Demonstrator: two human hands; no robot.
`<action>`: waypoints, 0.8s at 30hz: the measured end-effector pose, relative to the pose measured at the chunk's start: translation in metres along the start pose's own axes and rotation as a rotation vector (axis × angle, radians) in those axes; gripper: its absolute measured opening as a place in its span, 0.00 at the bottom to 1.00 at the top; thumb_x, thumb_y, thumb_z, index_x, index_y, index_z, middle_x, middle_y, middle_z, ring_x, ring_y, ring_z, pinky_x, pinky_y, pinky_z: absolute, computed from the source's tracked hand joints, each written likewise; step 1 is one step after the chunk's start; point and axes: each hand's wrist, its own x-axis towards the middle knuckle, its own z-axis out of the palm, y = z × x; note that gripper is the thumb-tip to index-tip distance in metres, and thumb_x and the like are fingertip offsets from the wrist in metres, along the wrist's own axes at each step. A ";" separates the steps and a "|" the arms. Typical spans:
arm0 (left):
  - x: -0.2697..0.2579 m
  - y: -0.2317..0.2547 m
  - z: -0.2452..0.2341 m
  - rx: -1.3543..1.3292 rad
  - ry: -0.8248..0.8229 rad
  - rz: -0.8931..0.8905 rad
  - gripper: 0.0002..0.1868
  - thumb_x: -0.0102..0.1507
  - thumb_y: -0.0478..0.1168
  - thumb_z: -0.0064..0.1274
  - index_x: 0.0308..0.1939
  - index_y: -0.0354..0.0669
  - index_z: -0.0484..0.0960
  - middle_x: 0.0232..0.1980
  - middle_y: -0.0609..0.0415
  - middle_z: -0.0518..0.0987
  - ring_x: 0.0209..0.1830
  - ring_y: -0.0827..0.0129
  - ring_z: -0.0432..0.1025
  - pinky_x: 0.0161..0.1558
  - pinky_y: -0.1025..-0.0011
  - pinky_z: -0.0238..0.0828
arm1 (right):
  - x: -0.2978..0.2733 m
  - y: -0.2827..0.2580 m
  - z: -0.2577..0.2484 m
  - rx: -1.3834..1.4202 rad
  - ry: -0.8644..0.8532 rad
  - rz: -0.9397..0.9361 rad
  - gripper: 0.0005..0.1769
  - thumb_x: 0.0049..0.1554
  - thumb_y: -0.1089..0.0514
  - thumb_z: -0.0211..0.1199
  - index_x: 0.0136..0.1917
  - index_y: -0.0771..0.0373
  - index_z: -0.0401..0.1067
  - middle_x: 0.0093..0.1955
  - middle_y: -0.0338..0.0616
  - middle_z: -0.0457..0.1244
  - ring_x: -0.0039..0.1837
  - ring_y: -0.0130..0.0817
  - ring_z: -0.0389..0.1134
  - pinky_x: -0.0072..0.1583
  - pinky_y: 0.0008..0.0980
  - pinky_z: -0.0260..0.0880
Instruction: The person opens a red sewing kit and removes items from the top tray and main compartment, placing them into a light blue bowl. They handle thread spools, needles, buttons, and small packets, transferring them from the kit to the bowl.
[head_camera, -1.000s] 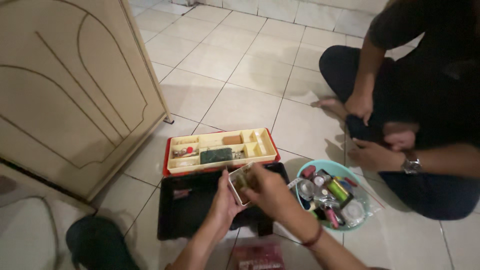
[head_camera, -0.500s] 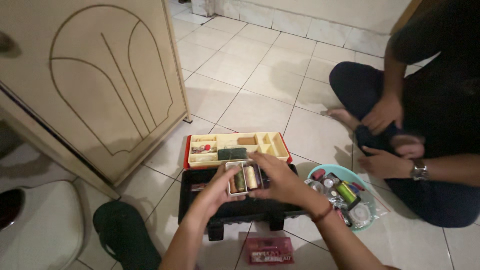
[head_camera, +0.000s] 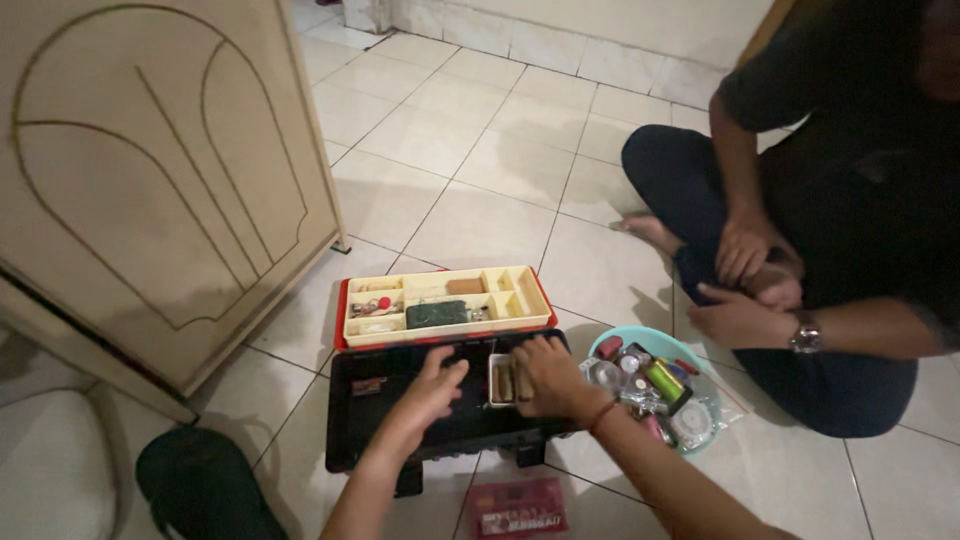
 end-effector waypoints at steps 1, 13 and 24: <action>0.003 -0.004 0.000 0.010 0.001 0.001 0.38 0.65 0.62 0.47 0.76 0.55 0.58 0.71 0.47 0.74 0.62 0.56 0.74 0.59 0.55 0.72 | -0.003 0.005 0.009 -0.025 -0.063 0.041 0.40 0.35 0.44 0.76 0.55 0.67 0.69 0.51 0.53 0.63 0.58 0.53 0.63 0.59 0.48 0.62; 0.009 -0.015 0.006 0.218 -0.001 0.080 0.27 0.67 0.53 0.52 0.66 0.46 0.76 0.55 0.50 0.83 0.58 0.66 0.76 0.61 0.69 0.69 | -0.019 0.020 0.038 -0.214 -0.167 0.202 0.23 0.47 0.49 0.70 0.53 0.62 0.72 0.59 0.53 0.62 0.65 0.50 0.61 0.66 0.47 0.61; 0.000 -0.014 0.006 0.367 0.047 0.213 0.23 0.65 0.50 0.54 0.62 0.45 0.77 0.48 0.48 0.84 0.50 0.64 0.79 0.55 0.67 0.75 | -0.052 0.062 -0.024 -0.048 0.277 0.185 0.15 0.54 0.59 0.62 0.55 0.64 0.75 0.62 0.52 0.68 0.65 0.53 0.67 0.65 0.47 0.69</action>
